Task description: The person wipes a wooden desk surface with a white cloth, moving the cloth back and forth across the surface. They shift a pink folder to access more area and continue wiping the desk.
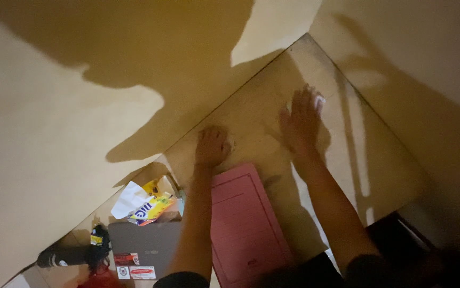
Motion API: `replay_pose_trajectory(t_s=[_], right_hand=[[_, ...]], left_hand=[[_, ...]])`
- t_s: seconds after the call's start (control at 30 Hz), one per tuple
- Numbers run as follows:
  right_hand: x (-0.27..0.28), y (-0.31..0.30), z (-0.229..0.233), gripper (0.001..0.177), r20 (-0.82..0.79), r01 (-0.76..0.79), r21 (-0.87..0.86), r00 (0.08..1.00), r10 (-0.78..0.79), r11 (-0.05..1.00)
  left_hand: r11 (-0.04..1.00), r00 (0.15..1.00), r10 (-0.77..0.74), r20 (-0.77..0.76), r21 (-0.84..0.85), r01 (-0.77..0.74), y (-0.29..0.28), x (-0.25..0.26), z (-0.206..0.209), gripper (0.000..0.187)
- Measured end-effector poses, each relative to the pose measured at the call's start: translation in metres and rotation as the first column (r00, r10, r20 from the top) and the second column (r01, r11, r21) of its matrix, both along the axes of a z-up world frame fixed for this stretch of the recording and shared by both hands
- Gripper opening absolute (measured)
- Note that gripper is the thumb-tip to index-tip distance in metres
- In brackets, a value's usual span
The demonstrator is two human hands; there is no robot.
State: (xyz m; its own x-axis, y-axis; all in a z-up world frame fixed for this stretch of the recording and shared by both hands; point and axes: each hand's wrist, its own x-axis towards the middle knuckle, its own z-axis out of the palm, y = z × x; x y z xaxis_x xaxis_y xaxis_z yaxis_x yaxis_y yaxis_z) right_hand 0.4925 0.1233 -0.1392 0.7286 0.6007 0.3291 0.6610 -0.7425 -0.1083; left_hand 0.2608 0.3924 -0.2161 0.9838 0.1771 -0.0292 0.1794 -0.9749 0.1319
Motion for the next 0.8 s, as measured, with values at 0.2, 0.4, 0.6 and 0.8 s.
replay_pose_trajectory(t_s=[0.2, 0.4, 0.6, 0.8], right_hand=[[-0.027, 0.083, -0.023, 0.080, -0.426, -0.001, 0.072, 0.904, 0.032, 0.997], [-0.062, 0.081, -0.029, 0.070, -0.235, -0.258, 0.128, 0.930, 0.282, 0.958], [0.025, 0.082, 0.013, 0.073, -0.414, 0.010, 0.053, 0.910, 0.013, 0.999], [0.012, 0.094, -0.019, 0.066, -0.388, 0.057, 0.188, 0.922, 0.021, 0.981]], left_hand=[[0.996, 0.992, -0.059, 0.109, 0.072, 0.051, -0.003, 0.006, 0.016, 0.047], [0.990, 0.988, -0.043, 0.151, 0.140, 0.022, 0.001, 0.002, -0.006, 0.044], [1.000, 0.989, 0.004, 0.151, 0.000, -0.004, 0.000, 0.000, -0.012, 0.045], [0.999, 0.989, -0.019, 0.144, -0.025, 0.023, 0.001, 0.002, -0.014, 0.046]])
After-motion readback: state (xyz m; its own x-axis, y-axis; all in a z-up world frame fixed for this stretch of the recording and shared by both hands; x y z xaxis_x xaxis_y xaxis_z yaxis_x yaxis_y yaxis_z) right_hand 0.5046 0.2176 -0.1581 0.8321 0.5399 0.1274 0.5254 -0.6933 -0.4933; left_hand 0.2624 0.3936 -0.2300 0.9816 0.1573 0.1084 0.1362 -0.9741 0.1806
